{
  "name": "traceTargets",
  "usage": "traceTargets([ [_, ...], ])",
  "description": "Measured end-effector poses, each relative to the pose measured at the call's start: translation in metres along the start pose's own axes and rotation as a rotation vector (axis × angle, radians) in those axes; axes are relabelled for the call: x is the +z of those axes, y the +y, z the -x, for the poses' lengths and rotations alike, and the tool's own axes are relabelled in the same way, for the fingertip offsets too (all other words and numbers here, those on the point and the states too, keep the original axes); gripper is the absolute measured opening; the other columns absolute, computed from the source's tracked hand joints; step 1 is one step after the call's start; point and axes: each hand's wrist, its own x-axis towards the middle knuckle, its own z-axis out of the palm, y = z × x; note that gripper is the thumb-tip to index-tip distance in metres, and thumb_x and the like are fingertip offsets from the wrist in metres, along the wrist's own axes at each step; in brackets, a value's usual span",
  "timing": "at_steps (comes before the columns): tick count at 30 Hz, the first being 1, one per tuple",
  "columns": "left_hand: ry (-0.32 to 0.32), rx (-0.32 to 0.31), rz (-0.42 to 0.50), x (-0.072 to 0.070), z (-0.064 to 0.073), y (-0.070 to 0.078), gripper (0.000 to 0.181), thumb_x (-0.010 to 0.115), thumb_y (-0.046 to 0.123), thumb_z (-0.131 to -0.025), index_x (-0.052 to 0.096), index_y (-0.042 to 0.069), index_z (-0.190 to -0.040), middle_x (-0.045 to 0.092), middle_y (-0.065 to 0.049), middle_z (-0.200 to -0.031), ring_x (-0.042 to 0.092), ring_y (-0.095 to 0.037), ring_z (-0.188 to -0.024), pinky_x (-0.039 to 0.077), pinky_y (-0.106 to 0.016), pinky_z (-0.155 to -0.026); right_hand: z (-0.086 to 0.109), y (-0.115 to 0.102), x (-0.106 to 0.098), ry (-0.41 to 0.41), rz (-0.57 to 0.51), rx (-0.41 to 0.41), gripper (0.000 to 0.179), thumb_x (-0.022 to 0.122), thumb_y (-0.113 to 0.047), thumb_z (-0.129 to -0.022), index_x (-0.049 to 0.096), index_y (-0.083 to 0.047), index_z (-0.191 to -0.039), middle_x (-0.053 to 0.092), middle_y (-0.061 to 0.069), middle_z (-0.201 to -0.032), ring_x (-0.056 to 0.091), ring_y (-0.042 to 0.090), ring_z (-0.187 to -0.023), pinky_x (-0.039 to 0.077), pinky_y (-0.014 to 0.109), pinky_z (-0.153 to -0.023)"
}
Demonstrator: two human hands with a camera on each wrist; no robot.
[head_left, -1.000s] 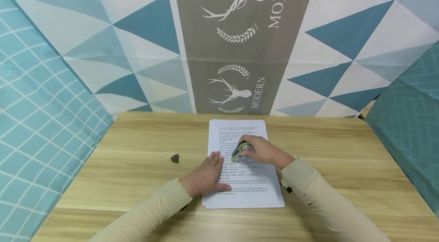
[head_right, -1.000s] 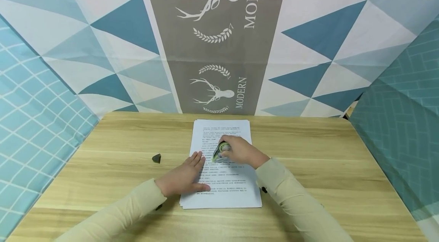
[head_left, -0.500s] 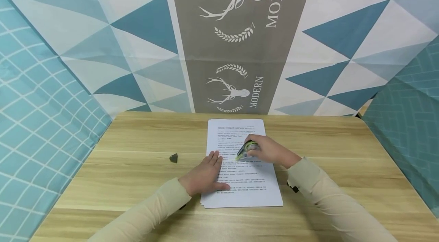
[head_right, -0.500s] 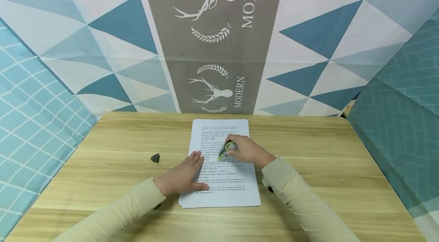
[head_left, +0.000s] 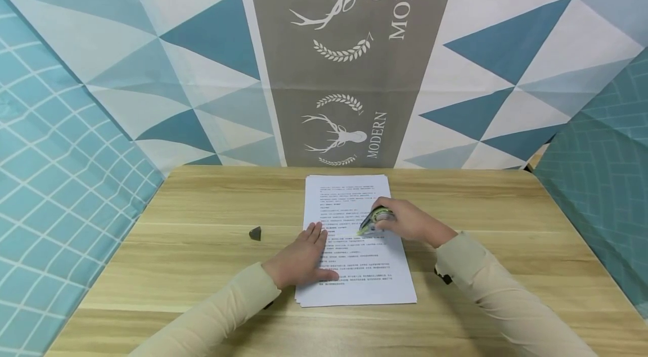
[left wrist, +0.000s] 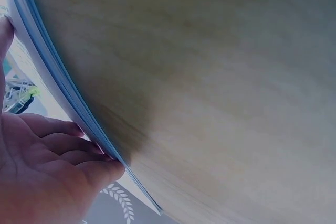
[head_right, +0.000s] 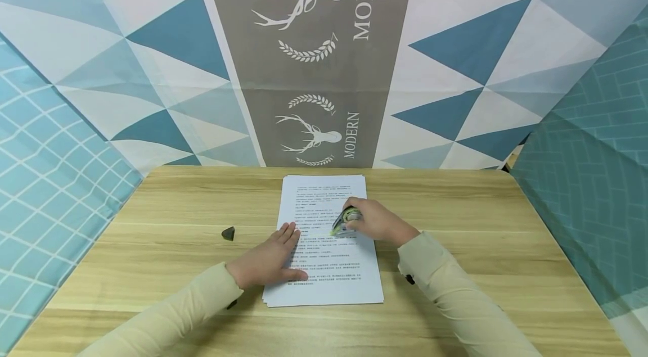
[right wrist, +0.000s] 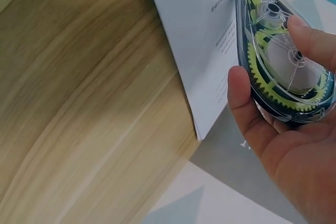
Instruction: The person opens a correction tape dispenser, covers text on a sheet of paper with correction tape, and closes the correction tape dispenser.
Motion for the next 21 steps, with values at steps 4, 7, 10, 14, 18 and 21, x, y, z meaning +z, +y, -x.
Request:
traceTargets([
  [4,0.003,-0.002,0.002,0.000,0.000,0.000,0.099,0.053,0.066,-0.081,0.030,-0.008,-0.142,0.023,-0.027,-0.151,0.019,-0.038,-0.142,0.022,-0.045,-0.116,0.003,0.005,-0.003,0.002,-0.003,-0.004,0.020,0.065,-0.019,-0.088,0.057,-0.014,-0.106,0.063,0.002,-0.099,0.054,0.014,-0.086,0.044,0.033,-0.078],
  [7,0.007,-0.001,0.005,-0.001,0.000,0.001,0.098,0.054,0.065,-0.081,0.030,-0.008,-0.142,0.024,-0.027,-0.150,0.020,-0.038,-0.142,0.023,-0.045,-0.116,0.005,0.008,-0.005,0.006,-0.002,-0.006,0.019,0.065,-0.018,-0.088,0.057,-0.014,-0.105,0.063,0.002,-0.097,0.054,0.014,-0.085,0.044,0.033,-0.077],
  [10,0.005,-0.003,0.003,-0.002,0.000,0.001,0.098,0.055,0.065,-0.081,0.030,-0.008,-0.142,0.024,-0.027,-0.150,0.020,-0.038,-0.142,0.023,-0.045,-0.116,0.007,0.010,-0.007,0.006,-0.002,0.017,0.020,0.065,-0.019,-0.088,0.058,-0.014,-0.106,0.063,0.002,-0.097,0.054,0.014,-0.084,0.043,0.031,-0.076],
  [14,-0.002,-0.004,-0.008,-0.002,0.001,0.002,0.098,0.054,0.066,-0.081,0.030,-0.008,-0.142,0.023,-0.027,-0.151,0.020,-0.038,-0.142,0.023,-0.045,-0.116,0.008,0.010,-0.006,0.002,-0.008,0.050,0.021,0.065,-0.020,-0.088,0.058,-0.015,-0.107,0.063,0.002,-0.098,0.054,0.014,-0.084,0.043,0.031,-0.075],
  [18,0.000,0.000,-0.010,-0.002,0.001,0.002,0.098,0.054,0.065,-0.081,0.031,-0.008,-0.142,0.024,-0.027,-0.150,0.021,-0.039,-0.142,0.023,-0.045,-0.116,0.009,0.010,-0.005,0.003,-0.018,0.063,0.021,0.065,-0.020,-0.088,0.058,-0.015,-0.107,0.063,0.002,-0.099,0.054,0.015,-0.085,0.043,0.031,-0.076],
  [21,0.004,0.001,-0.006,-0.003,0.001,0.002,0.098,0.054,0.065,-0.081,0.030,-0.008,-0.142,0.023,-0.028,-0.150,0.020,-0.039,-0.142,0.023,-0.045,-0.116,0.011,0.010,-0.005,0.005,-0.035,0.070,0.021,0.065,-0.020,-0.088,0.057,-0.015,-0.107,0.063,0.002,-0.100,0.054,0.015,-0.086,0.043,0.032,-0.077],
])
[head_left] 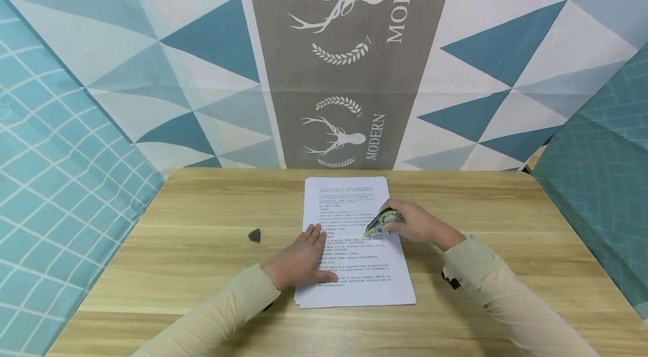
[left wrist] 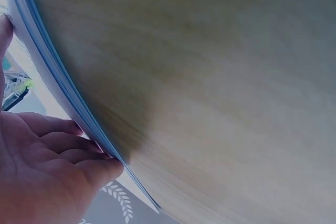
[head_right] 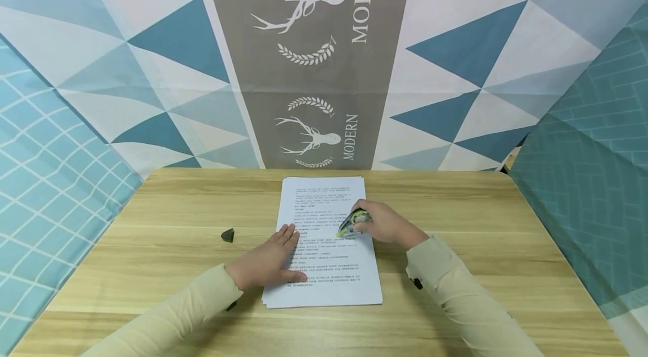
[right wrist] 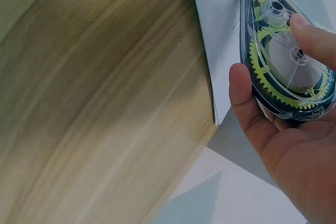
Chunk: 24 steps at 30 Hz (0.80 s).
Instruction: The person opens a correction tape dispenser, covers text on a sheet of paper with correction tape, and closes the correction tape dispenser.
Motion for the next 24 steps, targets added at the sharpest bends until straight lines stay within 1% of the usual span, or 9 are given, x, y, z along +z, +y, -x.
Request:
traceTargets([
  [4,-0.001,-0.002,0.000,0.001,0.000,0.000,0.098,0.054,0.065,-0.081,0.030,-0.008,-0.142,0.023,-0.027,-0.151,0.020,-0.039,-0.142,0.023,-0.045,-0.116,0.001,0.003,0.002,0.007,-0.031,0.002,0.020,0.065,-0.019,-0.088,0.058,-0.015,-0.106,0.063,0.002,-0.101,0.054,0.015,-0.087,0.043,0.032,-0.077],
  [7,-0.004,-0.002,-0.004,0.001,0.000,0.000,0.098,0.054,0.066,-0.081,0.030,-0.008,-0.142,0.023,-0.027,-0.150,0.020,-0.038,-0.142,0.023,-0.045,-0.116,0.002,0.008,0.003,0.014,-0.054,-0.011,0.020,0.066,-0.019,-0.087,0.058,-0.016,-0.106,0.064,0.002,-0.102,0.054,0.015,-0.087,0.043,0.031,-0.077],
  [12,0.000,0.000,-0.007,0.001,-0.001,-0.001,0.098,0.054,0.066,-0.082,0.030,-0.009,-0.142,0.024,-0.028,-0.150,0.020,-0.038,-0.142,0.023,-0.045,-0.116,0.003,0.015,0.005,0.026,-0.128,-0.019,0.021,0.067,-0.019,-0.086,0.058,-0.015,-0.105,0.063,0.004,-0.104,0.055,0.016,-0.089,0.043,0.031,-0.077],
  [17,-0.003,-0.006,0.000,0.001,0.000,-0.001,0.099,0.054,0.066,-0.081,0.030,-0.008,-0.142,0.023,-0.028,-0.150,0.020,-0.038,-0.142,0.022,-0.045,-0.116,0.006,0.020,0.008,0.043,-0.187,-0.001,0.022,0.067,-0.018,-0.086,0.059,-0.014,-0.106,0.062,0.006,-0.107,0.054,0.018,-0.091,0.043,0.031,-0.078],
  [24,-0.015,-0.012,0.014,0.000,0.001,0.000,0.099,0.055,0.066,-0.081,0.030,-0.008,-0.142,0.023,-0.027,-0.151,0.019,-0.038,-0.142,0.022,-0.045,-0.116,0.008,0.027,0.012,0.067,-0.234,0.031,0.025,0.067,-0.020,-0.086,0.059,-0.014,-0.109,0.060,0.009,-0.112,0.053,0.019,-0.093,0.043,0.030,-0.077],
])
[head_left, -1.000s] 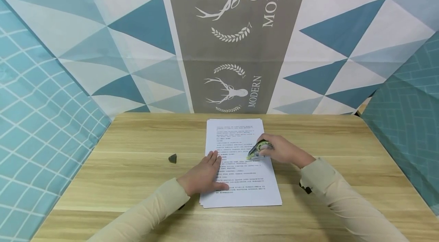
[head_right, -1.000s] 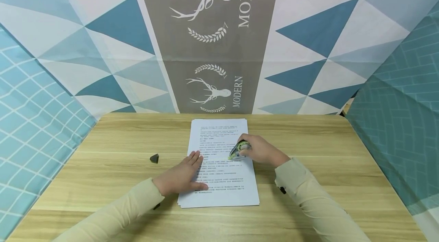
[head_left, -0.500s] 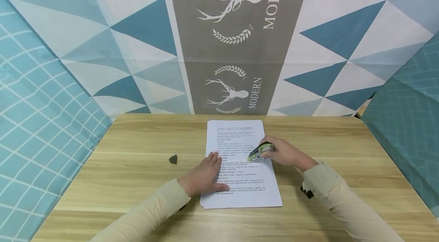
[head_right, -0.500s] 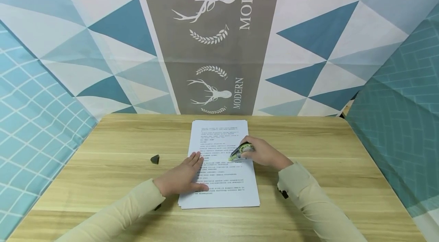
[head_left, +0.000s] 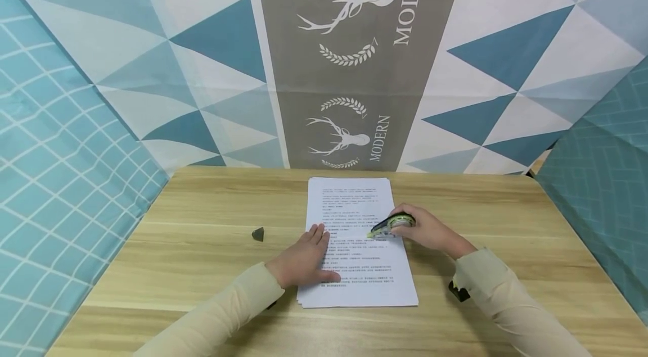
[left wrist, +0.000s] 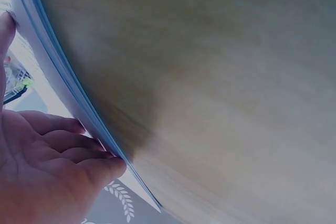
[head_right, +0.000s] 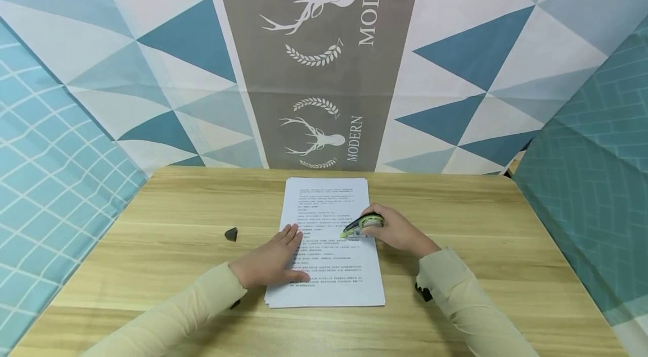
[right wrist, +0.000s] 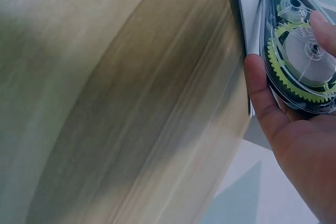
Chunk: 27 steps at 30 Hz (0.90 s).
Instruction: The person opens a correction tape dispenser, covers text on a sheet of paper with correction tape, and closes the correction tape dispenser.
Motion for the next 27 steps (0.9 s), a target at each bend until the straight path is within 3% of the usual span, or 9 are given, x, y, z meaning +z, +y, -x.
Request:
traceTargets([
  [16,-0.024,-0.015,0.048,-0.003,0.001,0.003,0.098,0.055,0.064,-0.082,0.027,-0.008,-0.143,0.018,-0.027,-0.152,0.015,-0.037,-0.143,0.019,-0.044,-0.117,0.015,-0.009,0.000,0.004,-0.038,-0.039,0.025,0.068,-0.019,-0.086,0.059,-0.014,-0.109,0.061,0.007,-0.107,0.054,0.018,-0.087,0.047,0.024,-0.071],
  [21,-0.011,0.046,0.049,-0.005,0.006,0.006,0.096,0.057,0.062,-0.082,0.029,-0.008,-0.143,0.021,-0.028,-0.151,0.017,-0.039,-0.142,0.021,-0.044,-0.117,0.022,-0.015,0.000,0.023,-0.038,-0.020,0.026,0.069,-0.020,-0.084,0.059,-0.016,-0.108,0.062,0.006,-0.107,0.055,0.017,-0.090,0.046,0.024,-0.073],
  [27,-0.047,0.109,0.013,-0.003,0.016,0.013,0.089,0.056,0.061,-0.083,0.033,0.000,-0.144,0.023,-0.020,-0.153,0.019,-0.034,-0.143,0.024,-0.042,-0.116,0.029,-0.020,0.002,0.025,-0.048,-0.039,0.025,0.071,-0.019,-0.083,0.061,-0.018,-0.105,0.064,0.005,-0.103,0.056,0.017,-0.086,0.048,0.023,-0.072],
])
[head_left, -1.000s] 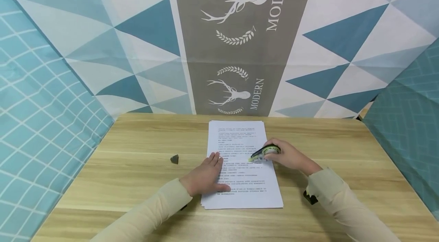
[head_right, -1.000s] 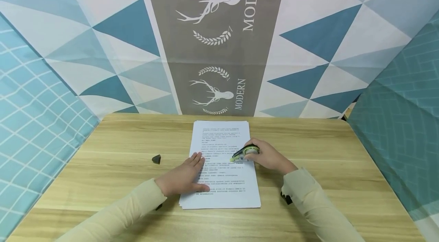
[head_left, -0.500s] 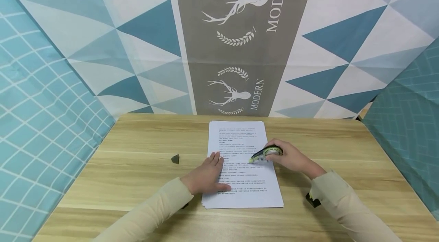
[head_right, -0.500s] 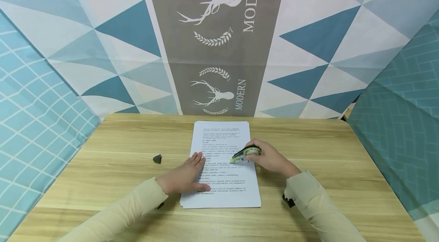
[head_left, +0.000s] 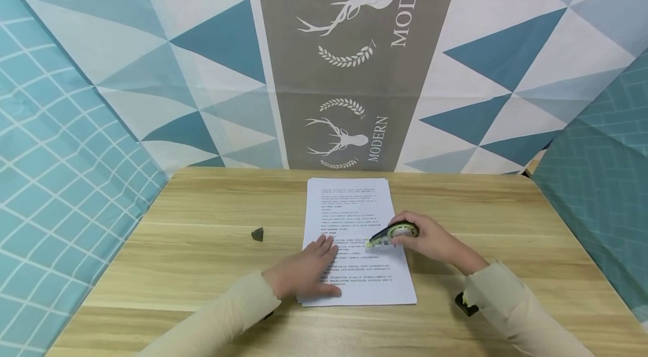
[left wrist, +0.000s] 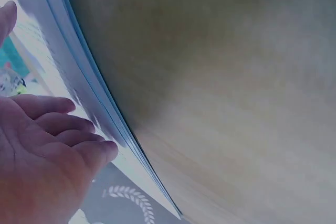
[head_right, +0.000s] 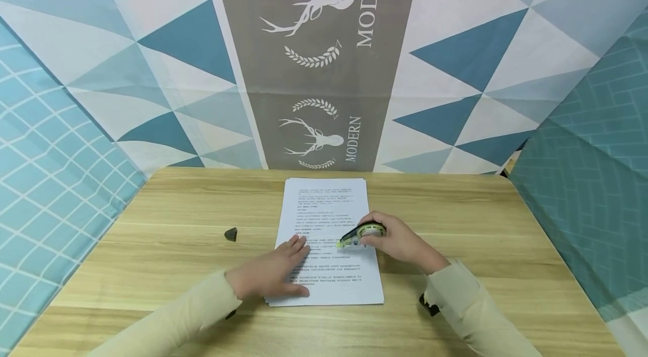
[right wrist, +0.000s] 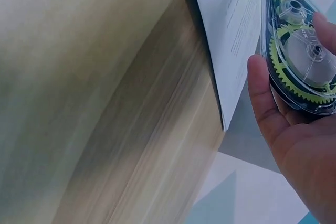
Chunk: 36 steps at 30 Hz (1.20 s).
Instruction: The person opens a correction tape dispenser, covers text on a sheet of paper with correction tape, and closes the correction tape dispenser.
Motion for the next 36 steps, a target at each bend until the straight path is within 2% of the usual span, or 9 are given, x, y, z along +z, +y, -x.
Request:
traceTargets([
  [5,0.003,0.039,-0.008,0.005,0.006,0.004,0.082,0.054,0.059,-0.085,0.034,0.007,-0.145,0.027,-0.014,-0.153,0.022,-0.032,-0.143,0.027,-0.042,-0.115,0.007,0.000,0.005,-0.027,-0.017,-0.015,0.026,0.071,-0.022,-0.083,0.061,-0.019,-0.106,0.063,0.005,-0.105,0.057,0.018,-0.087,0.050,0.023,-0.070],
  [12,0.018,0.090,-0.030,0.010,0.009,0.003,0.074,0.051,0.057,-0.088,0.036,0.011,-0.145,0.028,-0.013,-0.153,0.022,-0.032,-0.143,0.027,-0.043,-0.115,0.018,-0.007,0.016,-0.080,-0.036,-0.047,0.024,0.069,-0.023,-0.084,0.061,-0.020,-0.107,0.063,0.002,-0.107,0.058,0.014,-0.090,0.049,0.022,-0.075],
  [19,0.023,0.103,-0.034,0.012,0.010,0.001,0.073,0.050,0.056,-0.089,0.036,0.011,-0.145,0.027,-0.014,-0.153,0.023,-0.033,-0.142,0.028,-0.044,-0.114,0.022,-0.006,0.026,-0.077,0.011,-0.106,0.023,0.069,-0.027,-0.084,0.061,-0.024,-0.106,0.064,-0.005,-0.104,0.057,0.008,-0.090,0.048,0.022,-0.078],
  [26,0.027,0.107,-0.034,0.012,0.010,0.002,0.073,0.050,0.055,-0.090,0.034,0.011,-0.145,0.027,-0.014,-0.153,0.023,-0.033,-0.142,0.028,-0.044,-0.114,0.025,-0.011,0.035,-0.111,0.066,-0.144,0.022,0.066,-0.034,-0.086,0.060,-0.027,-0.105,0.064,-0.008,-0.105,0.057,0.006,-0.093,0.048,0.024,-0.081],
  [36,0.028,0.110,-0.019,0.010,0.009,0.001,0.073,0.051,0.054,-0.090,0.034,0.009,-0.145,0.026,-0.015,-0.153,0.022,-0.034,-0.142,0.027,-0.045,-0.114,0.024,-0.022,0.043,-0.104,0.141,-0.221,0.022,0.065,-0.027,-0.087,0.059,-0.024,-0.108,0.063,-0.011,-0.107,0.057,0.005,-0.096,0.048,0.026,-0.084],
])
